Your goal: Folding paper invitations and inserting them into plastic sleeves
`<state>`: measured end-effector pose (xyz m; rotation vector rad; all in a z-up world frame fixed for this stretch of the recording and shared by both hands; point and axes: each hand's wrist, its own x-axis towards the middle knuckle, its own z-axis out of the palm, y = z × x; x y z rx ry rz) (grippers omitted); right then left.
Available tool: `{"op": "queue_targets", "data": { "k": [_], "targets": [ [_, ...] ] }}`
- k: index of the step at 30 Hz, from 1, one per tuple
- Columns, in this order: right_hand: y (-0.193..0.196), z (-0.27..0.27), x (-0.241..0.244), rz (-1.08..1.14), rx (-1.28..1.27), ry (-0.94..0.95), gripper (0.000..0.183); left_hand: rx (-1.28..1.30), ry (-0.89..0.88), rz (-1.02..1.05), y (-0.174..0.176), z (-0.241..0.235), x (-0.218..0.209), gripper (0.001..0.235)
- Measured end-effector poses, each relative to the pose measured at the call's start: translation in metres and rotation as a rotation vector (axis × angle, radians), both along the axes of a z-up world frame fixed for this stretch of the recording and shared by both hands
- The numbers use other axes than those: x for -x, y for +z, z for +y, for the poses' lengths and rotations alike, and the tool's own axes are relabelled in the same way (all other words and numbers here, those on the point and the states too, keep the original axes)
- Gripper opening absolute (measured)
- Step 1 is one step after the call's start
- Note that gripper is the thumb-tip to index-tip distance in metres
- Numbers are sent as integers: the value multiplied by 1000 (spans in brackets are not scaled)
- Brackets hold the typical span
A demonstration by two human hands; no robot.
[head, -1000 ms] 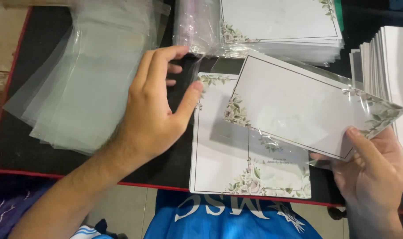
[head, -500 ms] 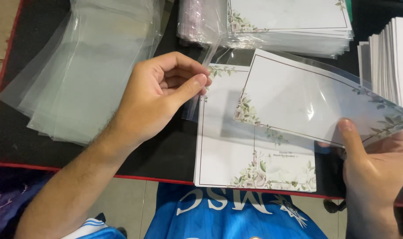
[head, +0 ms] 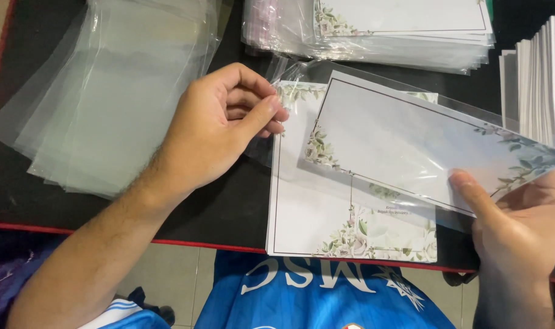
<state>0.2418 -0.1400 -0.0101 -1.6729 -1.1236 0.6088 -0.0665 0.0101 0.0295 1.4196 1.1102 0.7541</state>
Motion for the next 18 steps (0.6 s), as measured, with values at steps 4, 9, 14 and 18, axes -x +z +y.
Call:
{"op": "queue_targets", "data": {
  "k": [4,9,14,18],
  "targets": [
    [10,7,-6,313,17,122,41,-3,17,41,2,4,1,7],
    [21,11,1,462,100,40,57,-58,16,78,-5,6,3,21],
    [20,10,-2,539,81,51,52,-256,2,0,-8,3,4,34],
    [22,9,1,569,47,20,52,-468,-72,120,-7,2,3,17]
  ]
}}
